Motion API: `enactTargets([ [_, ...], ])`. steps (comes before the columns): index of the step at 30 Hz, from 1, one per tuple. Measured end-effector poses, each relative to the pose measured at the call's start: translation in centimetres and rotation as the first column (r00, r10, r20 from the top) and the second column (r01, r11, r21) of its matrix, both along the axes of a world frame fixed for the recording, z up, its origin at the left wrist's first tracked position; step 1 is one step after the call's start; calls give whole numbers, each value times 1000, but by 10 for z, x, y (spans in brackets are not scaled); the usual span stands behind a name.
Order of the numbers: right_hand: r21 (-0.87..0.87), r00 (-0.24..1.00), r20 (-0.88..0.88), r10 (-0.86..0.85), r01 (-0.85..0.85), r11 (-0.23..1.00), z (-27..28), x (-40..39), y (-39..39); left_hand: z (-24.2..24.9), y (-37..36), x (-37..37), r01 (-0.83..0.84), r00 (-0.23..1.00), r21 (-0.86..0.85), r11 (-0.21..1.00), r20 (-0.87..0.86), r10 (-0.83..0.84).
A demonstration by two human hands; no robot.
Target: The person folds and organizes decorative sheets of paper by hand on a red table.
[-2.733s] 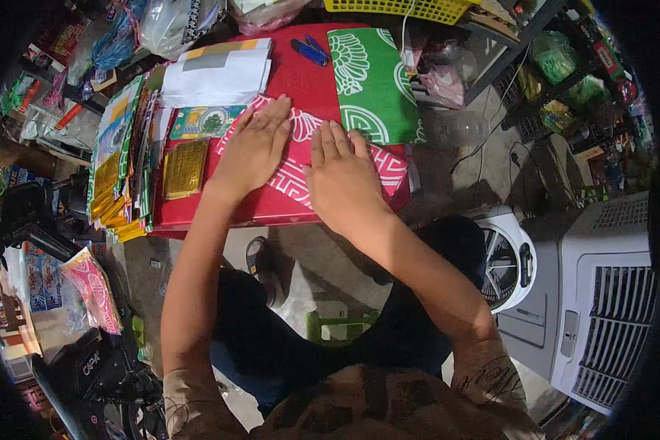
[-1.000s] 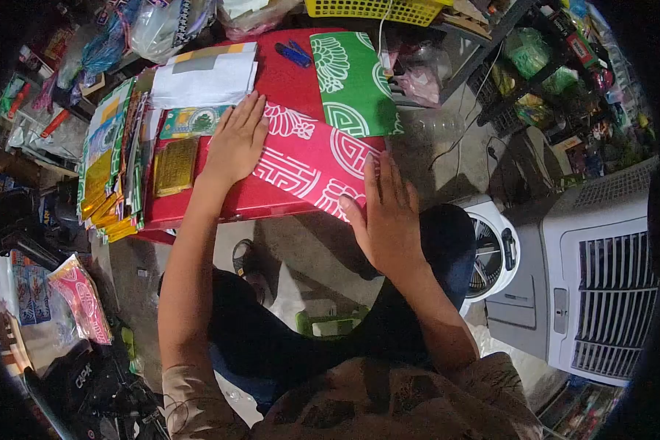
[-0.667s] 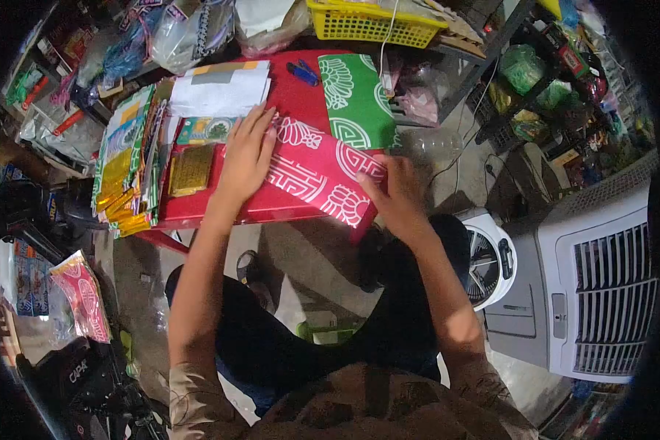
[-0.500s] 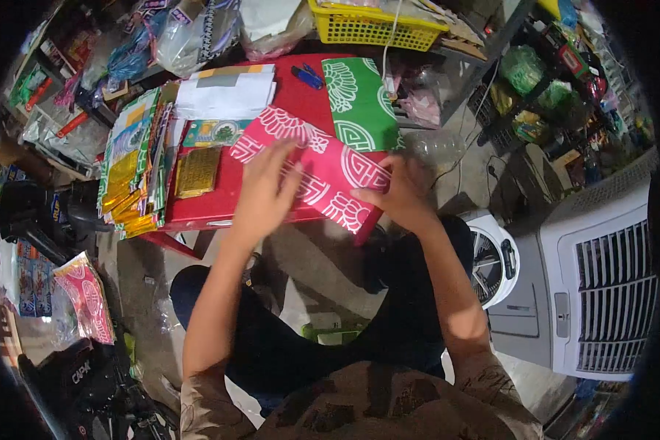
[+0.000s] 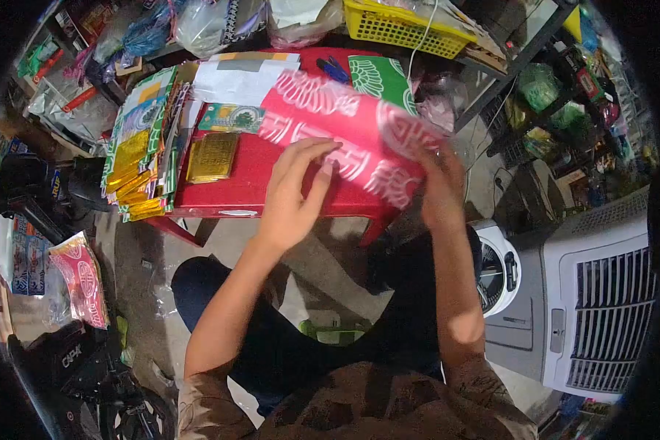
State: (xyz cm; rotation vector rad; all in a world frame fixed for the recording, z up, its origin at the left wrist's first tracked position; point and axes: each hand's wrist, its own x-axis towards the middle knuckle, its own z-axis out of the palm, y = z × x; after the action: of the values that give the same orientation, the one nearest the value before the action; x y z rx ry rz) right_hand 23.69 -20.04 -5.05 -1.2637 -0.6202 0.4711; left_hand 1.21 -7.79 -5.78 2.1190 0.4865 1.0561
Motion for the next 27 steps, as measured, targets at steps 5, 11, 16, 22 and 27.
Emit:
enactTargets([
  [5, 200, 813, 474, -337, 273, 941, 68, 7, 5, -5, -2, 5, -5, 1000, 4, 1000, -5, 5],
  [11, -149, 98, 986, 133, 182, 972, -2, 43, 29, -10, -1, 15, -14, 996, 1, 1000, -89, 14],
  [16, -406, 192, 909, 369, 214, 889, -28, 18, 32, -16, -4, 23, -3, 989, -4, 1000, -149, 2],
  [22, -452, 270, 869, 415, 88, 888, -33, 42, 29, -24, -4, 36, 32, 974, 29, 999, -226, -25],
  [27, -459, 283, 864, 417, 100, 883, -38, 49, 32, -32, -5, 46, 110, 956, 135, 985, -285, -68],
])
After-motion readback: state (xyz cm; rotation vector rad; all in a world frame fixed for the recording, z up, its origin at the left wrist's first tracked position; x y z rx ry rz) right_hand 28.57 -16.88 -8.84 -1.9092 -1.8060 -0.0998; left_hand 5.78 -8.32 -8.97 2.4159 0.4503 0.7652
